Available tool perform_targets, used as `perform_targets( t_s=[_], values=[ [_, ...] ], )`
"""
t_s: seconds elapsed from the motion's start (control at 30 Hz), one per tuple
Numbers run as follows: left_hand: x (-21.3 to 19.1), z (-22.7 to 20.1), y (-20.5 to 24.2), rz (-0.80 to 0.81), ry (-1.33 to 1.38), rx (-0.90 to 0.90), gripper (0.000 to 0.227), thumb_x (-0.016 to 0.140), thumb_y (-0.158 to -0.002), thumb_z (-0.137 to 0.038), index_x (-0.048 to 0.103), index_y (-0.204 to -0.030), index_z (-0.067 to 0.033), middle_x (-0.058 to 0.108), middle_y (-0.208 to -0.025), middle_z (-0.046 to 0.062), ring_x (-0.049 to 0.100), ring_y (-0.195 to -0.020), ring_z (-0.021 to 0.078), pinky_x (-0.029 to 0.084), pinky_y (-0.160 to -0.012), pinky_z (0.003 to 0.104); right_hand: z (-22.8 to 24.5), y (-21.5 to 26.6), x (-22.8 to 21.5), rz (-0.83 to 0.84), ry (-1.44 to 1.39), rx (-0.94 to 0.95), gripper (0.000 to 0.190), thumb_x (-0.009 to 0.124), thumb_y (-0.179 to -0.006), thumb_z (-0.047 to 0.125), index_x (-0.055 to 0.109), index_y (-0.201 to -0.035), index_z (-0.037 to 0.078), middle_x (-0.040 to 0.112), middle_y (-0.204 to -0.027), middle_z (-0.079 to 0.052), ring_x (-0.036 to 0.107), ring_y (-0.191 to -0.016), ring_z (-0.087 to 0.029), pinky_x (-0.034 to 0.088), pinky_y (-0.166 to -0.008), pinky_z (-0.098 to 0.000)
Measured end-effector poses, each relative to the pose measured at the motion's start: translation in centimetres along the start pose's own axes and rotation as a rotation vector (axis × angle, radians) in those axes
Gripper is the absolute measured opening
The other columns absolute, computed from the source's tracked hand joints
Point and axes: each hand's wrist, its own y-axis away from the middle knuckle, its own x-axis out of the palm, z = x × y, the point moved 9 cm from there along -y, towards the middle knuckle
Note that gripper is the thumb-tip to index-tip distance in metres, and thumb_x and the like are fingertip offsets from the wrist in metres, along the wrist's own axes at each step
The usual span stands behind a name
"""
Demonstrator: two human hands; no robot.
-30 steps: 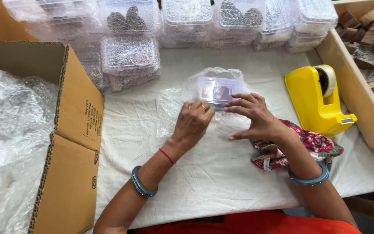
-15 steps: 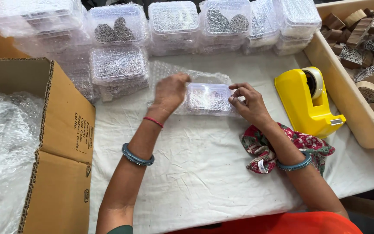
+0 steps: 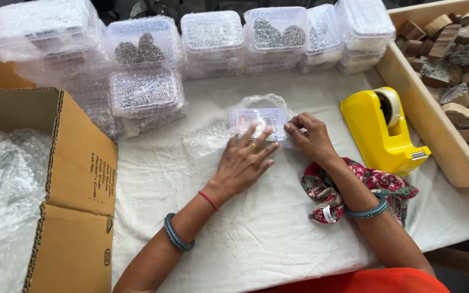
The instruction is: The person wipes two decorative wooden items with a cloth, places them into a small plastic container, and then wraps the container in bubble wrap. The person uses a tape dispenser to secure the bubble wrap around the container.
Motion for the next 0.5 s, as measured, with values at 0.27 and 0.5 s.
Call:
perform_targets(
  t_s=[0.27,0.5],
  values=[
    [-0.1,2.6,-0.7,0.109,0.01,-0.127,0.066,0.05,-0.099,-0.057,0.049,-0.151,-0.0166,0.048,-0.157,0.001,0.037,-0.146,0.0277,0.03,-0.118,0.059,5.9,-2.6,-3.2,-0.097,0.42,-0.118,0.042,0.081,-0.09,0.031,0.069,-0.12,0.004,0.066,-0.117,-0.015,0.065,-0.101,-0.031,0.053,-0.089,-0.0434],
    [-0.4,2.9,-0.6,0.023,0.152,-0.128,0.065,0.054,-0.102,-0.053,0.05,-0.152,-0.0123,0.049,-0.159,0.003,0.037,-0.15,0.0327,0.035,-0.122,0.049,9.0,-5.3,2.9,0.02,0.496,-0.436,0.042,0.078,-0.084,0.017,0.071,-0.123,0.005,0.065,-0.122,-0.015,0.058,-0.115,-0.035,0.048,-0.095,-0.0465]
  ],
)
